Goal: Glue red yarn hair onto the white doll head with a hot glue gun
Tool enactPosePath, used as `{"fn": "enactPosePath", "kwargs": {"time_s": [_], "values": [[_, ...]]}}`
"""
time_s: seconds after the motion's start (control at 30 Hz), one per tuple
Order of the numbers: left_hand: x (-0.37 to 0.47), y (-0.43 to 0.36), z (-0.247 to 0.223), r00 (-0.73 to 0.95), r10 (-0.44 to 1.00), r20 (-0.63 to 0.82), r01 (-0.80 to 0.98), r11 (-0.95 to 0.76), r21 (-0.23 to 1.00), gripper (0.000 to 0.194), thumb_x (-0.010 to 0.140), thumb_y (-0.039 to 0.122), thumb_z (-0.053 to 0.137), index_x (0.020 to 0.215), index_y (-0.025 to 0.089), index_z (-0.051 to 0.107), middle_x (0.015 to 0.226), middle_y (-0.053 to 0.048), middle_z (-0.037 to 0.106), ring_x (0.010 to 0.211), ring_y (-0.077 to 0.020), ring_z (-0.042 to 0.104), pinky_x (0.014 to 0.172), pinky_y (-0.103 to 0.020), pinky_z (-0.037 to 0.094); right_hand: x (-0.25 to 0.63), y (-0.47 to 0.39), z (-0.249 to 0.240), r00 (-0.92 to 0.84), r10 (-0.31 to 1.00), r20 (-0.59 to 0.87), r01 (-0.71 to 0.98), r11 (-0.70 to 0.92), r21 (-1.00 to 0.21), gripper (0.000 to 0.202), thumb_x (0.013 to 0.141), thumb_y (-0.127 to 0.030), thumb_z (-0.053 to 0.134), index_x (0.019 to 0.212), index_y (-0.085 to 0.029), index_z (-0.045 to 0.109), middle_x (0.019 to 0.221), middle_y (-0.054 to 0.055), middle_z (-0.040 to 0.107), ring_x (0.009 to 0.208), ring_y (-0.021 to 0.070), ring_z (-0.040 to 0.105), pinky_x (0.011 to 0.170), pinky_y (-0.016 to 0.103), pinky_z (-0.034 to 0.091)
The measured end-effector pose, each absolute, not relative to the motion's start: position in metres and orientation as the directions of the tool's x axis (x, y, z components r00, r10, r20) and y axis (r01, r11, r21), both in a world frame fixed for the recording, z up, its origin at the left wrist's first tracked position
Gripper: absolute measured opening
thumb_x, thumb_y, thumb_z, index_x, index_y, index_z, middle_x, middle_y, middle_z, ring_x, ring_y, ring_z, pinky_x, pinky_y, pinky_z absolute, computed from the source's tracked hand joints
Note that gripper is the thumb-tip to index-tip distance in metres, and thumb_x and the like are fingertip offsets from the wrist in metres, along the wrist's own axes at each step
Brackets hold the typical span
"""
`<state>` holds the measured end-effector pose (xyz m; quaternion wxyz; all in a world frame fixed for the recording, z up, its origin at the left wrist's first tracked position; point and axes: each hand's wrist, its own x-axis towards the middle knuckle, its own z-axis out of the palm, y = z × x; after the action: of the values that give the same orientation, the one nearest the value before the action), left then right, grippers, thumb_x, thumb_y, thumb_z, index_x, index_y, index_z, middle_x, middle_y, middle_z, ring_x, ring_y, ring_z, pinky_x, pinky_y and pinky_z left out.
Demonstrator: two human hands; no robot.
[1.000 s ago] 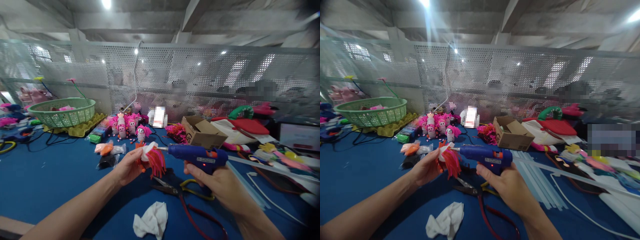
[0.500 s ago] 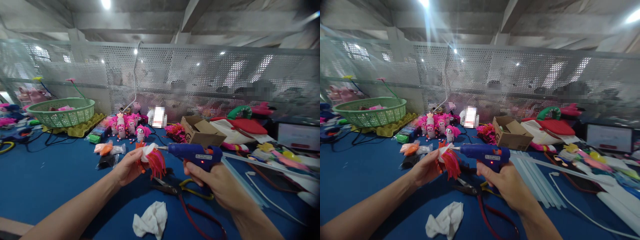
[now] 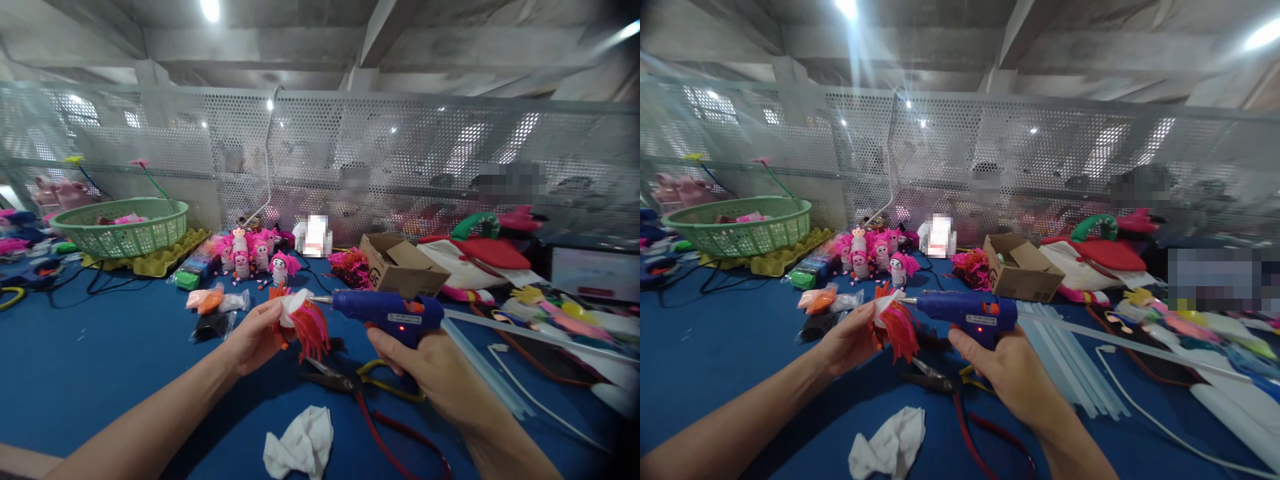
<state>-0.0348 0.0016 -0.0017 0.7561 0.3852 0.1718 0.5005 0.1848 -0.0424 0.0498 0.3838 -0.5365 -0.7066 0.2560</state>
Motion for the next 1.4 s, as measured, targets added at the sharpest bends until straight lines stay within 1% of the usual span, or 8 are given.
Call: {"fn": "enactPosePath", "kwargs": {"time_s": [0.27,0.37,0.5,0.7,0.87,1.17,1.27,1.4], "values": [[-0.035,0.003,-0.002,0.458,0.876,0.152,-0.623,0.194,0.758,0.031,0.071,0.029,0.062,0.097,0.011,0.064,0.087,-0.007,0.067,0.078,-0.0156,0.061,0.076,-0.027,0.044,0.185,-0.042,0.051,-0.125,0.931,0.344,0.573,0.35,-0.741,0.04,0.073,-0.046,0.051,0.043,-0.021,0.046,0.037,-0.005,0.038,0.034,0.0079,0.033,0.034,0.021,0.033],[-0.035,0.003,-0.002,0.46,0.874,0.156,-0.614,0.186,0.767,0.031,0.072,0.03,0.061,0.096,0.011,0.064,0.087,-0.008,0.067,0.078,-0.0162,0.061,0.075,-0.027,0.044,0.185,-0.043,0.052,-0.146,0.93,0.338,0.59,0.356,-0.725,0.037,0.073,-0.045,0.052,0.046,-0.021,0.053,0.036,-0.004,0.042,0.035,0.0095,0.039,0.034,0.021,0.035],[-0.036,0.003,-0.001,0.435,0.888,0.15,-0.619,0.174,0.766,0.032,0.07,0.029,0.063,0.097,0.012,0.064,0.088,-0.008,0.067,0.078,-0.0163,0.06,0.074,-0.026,0.045,0.186,-0.045,0.054,-0.128,0.93,0.344,0.598,0.349,-0.722,0.04,0.073,-0.043,0.054,0.039,-0.023,0.05,0.036,-0.003,0.047,0.041,0.0131,0.051,0.039,0.022,0.043],[-0.036,0.002,0.002,0.417,0.898,0.14,-0.601,0.157,0.783,0.038,0.067,0.028,0.066,0.101,0.012,0.063,0.09,-0.01,0.066,0.08,-0.0177,0.06,0.073,-0.026,0.045,0.19,-0.045,0.054,-0.095,0.915,0.393,0.638,0.359,-0.681,0.031,0.067,-0.045,0.058,0.043,-0.025,0.058,0.049,0.0,0.061,0.059,0.022,0.064,0.046,0.028,0.051],[-0.037,0.002,0.003,0.397,0.906,0.145,-0.613,0.144,0.777,0.036,0.065,0.027,0.068,0.097,0.011,0.064,0.087,-0.008,0.067,0.075,-0.0147,0.06,0.069,-0.023,0.045,0.195,-0.044,0.052,-0.188,0.906,0.379,0.661,0.402,-0.633,0.023,0.071,-0.043,0.056,0.056,-0.029,0.066,0.045,-0.001,0.061,0.06,0.023,0.065,0.04,0.028,0.049],[-0.037,0.002,0.007,0.39,0.912,0.13,-0.605,0.147,0.782,0.035,0.062,0.026,0.07,0.094,0.013,0.066,0.085,-0.007,0.068,0.073,-0.0143,0.06,0.068,-0.023,0.045,0.192,-0.046,0.052,-0.137,0.912,0.386,0.669,0.372,-0.643,0.027,0.069,-0.049,0.054,0.06,-0.027,0.069,0.055,0.0,0.065,0.051,0.0209,0.063,0.045,0.03,0.052],[-0.036,0.001,0.007,0.389,0.912,0.13,-0.617,0.153,0.772,0.036,0.061,0.025,0.071,0.094,0.013,0.066,0.087,-0.008,0.068,0.074,-0.015,0.06,0.069,-0.024,0.045,0.197,-0.044,0.049,-0.176,0.915,0.362,0.709,0.373,-0.598,0.026,0.071,-0.048,0.054,0.072,-0.028,0.071,0.05,-0.001,0.063,0.05,0.0204,0.062,0.04,0.029,0.049],[-0.036,0.001,0.007,0.392,0.91,0.135,-0.634,0.162,0.756,0.035,0.062,0.024,0.071,0.094,0.013,0.066,0.088,-0.007,0.068,0.075,-0.0141,0.06,0.07,-0.022,0.046,0.201,-0.043,0.048,-0.212,0.902,0.376,0.719,0.404,-0.565,0.025,0.071,-0.046,0.054,0.075,-0.029,0.072,0.04,-0.002,0.056,0.047,0.0198,0.06,0.032,0.026,0.042]]}}
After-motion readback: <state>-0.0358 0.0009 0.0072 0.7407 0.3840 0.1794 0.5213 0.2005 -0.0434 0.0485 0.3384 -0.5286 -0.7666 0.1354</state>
